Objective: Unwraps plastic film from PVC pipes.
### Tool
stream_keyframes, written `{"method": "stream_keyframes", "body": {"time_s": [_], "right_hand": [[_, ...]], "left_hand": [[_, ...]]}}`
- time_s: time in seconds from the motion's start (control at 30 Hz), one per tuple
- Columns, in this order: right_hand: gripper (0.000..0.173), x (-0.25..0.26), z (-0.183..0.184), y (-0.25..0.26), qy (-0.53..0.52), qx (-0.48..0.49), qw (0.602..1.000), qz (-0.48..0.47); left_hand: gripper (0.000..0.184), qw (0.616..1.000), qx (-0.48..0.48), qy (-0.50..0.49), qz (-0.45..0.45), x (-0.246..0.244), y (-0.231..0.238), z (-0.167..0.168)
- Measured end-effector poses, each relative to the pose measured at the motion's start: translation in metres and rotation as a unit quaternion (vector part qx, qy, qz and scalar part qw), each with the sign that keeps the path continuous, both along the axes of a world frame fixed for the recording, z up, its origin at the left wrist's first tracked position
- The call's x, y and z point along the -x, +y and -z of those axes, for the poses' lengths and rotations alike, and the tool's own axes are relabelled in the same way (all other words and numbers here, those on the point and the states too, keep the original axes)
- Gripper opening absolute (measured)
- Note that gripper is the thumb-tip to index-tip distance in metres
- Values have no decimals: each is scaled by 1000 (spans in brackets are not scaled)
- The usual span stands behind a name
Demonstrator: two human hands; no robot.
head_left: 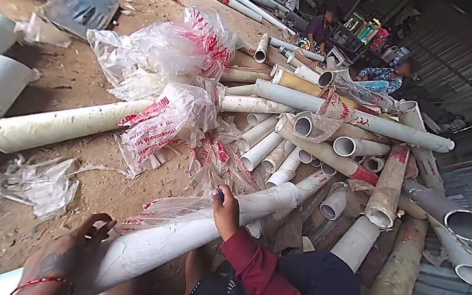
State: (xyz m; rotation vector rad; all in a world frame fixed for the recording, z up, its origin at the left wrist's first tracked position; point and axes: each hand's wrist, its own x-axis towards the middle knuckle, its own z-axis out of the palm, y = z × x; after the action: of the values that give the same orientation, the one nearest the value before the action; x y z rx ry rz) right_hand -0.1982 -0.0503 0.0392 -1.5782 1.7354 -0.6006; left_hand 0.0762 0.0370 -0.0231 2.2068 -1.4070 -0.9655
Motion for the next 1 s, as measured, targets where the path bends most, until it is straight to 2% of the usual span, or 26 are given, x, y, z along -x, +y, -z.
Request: {"method": "stream_keyframes", "body": {"time_s": [0.17,0.23,0.3,0.37,0.43,0.5,0.6,0.73,0.83,0.9,1.0], "right_hand": [[29,7,2,-4,9,22,999,23],[24,8,6,-2,-8,46,999,27],[26,11,9,-6,-23,52,998,17],[30,15,15,-6,-42,58,997,18],[30,20,20,-9,-60,86,994,18],[29,24,24,-8,-78,100,992,9],[25,25,24,-10,-77,111,991,6],[31,21,33,-12,-90,107,989,-43],[31,3,30,-1,-58,81,992,-75],[33,-9,29,12,10,108,981,-162],[32,-35,28,38,101,177,927,-316]], "left_hand": [[45,983,177,38,-28,-1,17,15],[49,976,210,53,-8,-10,19,20],[58,980,191,58,20,-22,21,29],[66,987,156,8,41,-31,26,53],[57,992,99,-67,44,-28,31,51],[43,990,63,-124,30,-15,34,27],[36,987,50,-146,42,-9,33,14],[42,997,19,-60,52,-17,30,3],[41,997,70,-21,34,-18,32,3],[40,995,101,-8,21,-18,34,5],[33,987,159,-24,27,-15,38,13]]}}
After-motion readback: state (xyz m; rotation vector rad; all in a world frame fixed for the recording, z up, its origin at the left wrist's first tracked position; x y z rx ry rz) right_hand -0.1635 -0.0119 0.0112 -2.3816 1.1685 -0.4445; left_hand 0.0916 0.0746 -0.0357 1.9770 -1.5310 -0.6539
